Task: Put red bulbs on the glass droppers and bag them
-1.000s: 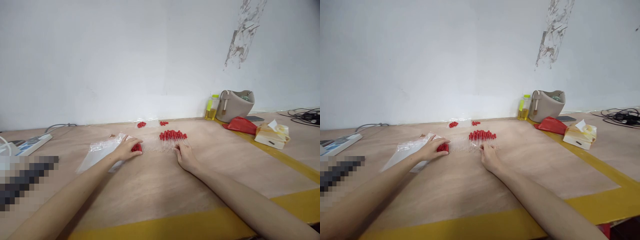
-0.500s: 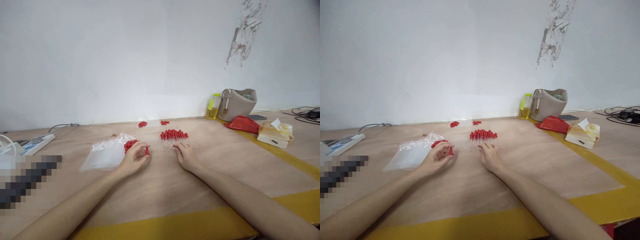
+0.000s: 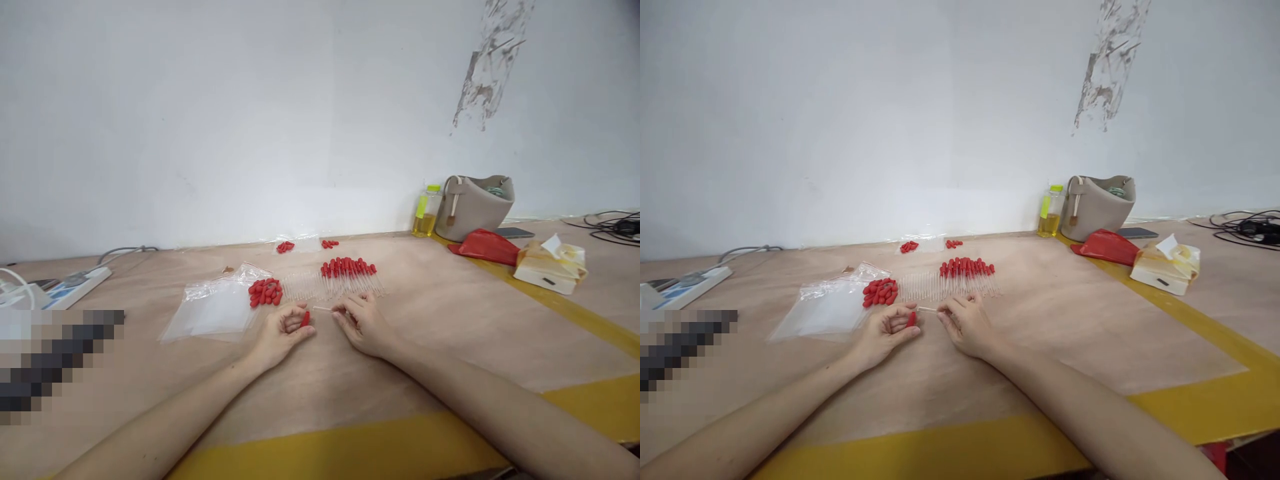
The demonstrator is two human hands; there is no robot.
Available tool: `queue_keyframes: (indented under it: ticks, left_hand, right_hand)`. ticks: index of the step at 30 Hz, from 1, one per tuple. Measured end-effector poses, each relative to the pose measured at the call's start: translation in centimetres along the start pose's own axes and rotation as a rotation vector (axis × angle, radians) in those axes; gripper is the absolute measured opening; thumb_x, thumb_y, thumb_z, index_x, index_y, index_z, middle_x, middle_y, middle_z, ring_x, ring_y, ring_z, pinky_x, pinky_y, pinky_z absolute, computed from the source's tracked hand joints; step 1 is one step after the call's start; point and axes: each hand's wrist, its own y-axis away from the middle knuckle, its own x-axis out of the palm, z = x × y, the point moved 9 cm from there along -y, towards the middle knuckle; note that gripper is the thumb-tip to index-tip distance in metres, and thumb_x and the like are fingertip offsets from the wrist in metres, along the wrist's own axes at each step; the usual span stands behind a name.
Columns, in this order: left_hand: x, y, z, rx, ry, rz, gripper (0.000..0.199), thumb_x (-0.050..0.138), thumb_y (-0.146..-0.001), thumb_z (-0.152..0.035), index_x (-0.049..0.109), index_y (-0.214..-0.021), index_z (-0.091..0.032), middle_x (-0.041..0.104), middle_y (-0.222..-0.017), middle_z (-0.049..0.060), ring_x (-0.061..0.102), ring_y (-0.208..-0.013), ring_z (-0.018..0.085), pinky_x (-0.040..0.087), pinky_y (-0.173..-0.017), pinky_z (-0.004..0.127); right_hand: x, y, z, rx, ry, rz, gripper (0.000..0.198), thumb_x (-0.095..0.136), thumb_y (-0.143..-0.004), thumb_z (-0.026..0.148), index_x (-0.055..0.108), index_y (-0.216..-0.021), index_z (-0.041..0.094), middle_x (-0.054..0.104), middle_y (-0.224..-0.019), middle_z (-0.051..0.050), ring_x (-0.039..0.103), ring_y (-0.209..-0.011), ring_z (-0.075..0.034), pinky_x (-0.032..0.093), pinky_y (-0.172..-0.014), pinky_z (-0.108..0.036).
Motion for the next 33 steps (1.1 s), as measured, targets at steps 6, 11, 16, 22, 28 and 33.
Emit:
queue_keyframes:
  ticks: [6, 11, 16, 22, 28, 33]
  left_hand:
    - [0.0, -0.1, -0.6, 0.071, -0.156, 0.005, 0.017, 0.066, -0.066, -0.027, 0.061, -0.074, -0.013, 0.057, -0.101, 0.009, 0.057, -0.096, 0.020, 0.047, -0.084, 0.035]
    - [-0.1, 0.2, -1.7, 0.170, -0.292, -0.015, 0.017, 0.059, -0.074, -0.030, 0.064, -0.083, -0.015, 0.062, -0.094, 0.007, 0.058, -0.085, 0.018, 0.049, -0.076, 0.032]
    - [0.4, 0.5, -1.5, 0.155, -0.385, 0.056, 0.021, 0.049, -0.081, -0.032, 0.062, -0.084, -0.015, 0.060, -0.065, 0.000, 0.054, -0.059, 0.012, 0.045, -0.055, 0.023]
    - [1.4, 0.9, -1.6, 0.158, -0.490, 0.156, 0.023, 0.047, -0.083, -0.031, 0.064, -0.084, -0.017, 0.059, -0.062, -0.001, 0.051, -0.056, 0.011, 0.039, -0.051, 0.019]
    - [1.7, 1.1, -1.7, 0.182, -0.571, 0.185, 0.023, 0.047, -0.083, -0.032, 0.066, -0.085, -0.018, 0.065, -0.072, 0.000, 0.056, -0.064, 0.014, 0.041, -0.057, 0.021]
    - [2.1, 1.2, -2.0, 0.214, -0.595, 0.221, 0.023, 0.046, -0.084, -0.032, 0.065, -0.086, -0.019, 0.066, -0.077, 0.000, 0.057, -0.067, 0.014, 0.041, -0.061, 0.022]
  right_hand:
    - [0.3, 0.1, 0.6, -0.049, -0.016, 0.039, 0.013, 0.042, -0.084, 0.021, 0.054, -0.084, 0.017, 0.060, -0.076, -0.001, 0.051, -0.068, -0.011, 0.027, -0.075, -0.030]
    - [0.7, 0.2, 0.7, -0.061, -0.026, 0.092, 0.013, 0.043, -0.083, 0.021, 0.055, -0.083, 0.017, 0.060, -0.075, -0.001, 0.052, -0.068, -0.011, 0.028, -0.074, -0.030]
    - [1.2, 0.2, 0.2, -0.046, -0.056, 0.160, 0.014, 0.044, -0.084, 0.020, 0.058, -0.081, 0.018, 0.061, -0.072, 0.000, 0.052, -0.066, -0.011, 0.029, -0.073, -0.030]
    - [1.6, 0.3, -0.8, -0.049, -0.066, 0.230, 0.015, 0.046, -0.083, 0.021, 0.062, -0.081, 0.020, 0.063, -0.076, 0.000, 0.053, -0.070, -0.012, 0.027, -0.074, -0.031]
    - [1.2, 0.2, -0.1, -0.114, 0.107, 0.211, 0.019, 0.046, -0.083, 0.021, 0.064, -0.083, 0.021, 0.061, -0.074, -0.001, 0.050, -0.065, -0.012, 0.025, -0.072, -0.032]
    - [0.9, 0.2, 0.6, -0.147, 0.143, 0.194, 0.019, 0.046, -0.083, 0.021, 0.065, -0.083, 0.021, 0.062, -0.076, -0.002, 0.050, -0.065, -0.011, 0.023, -0.071, -0.031]
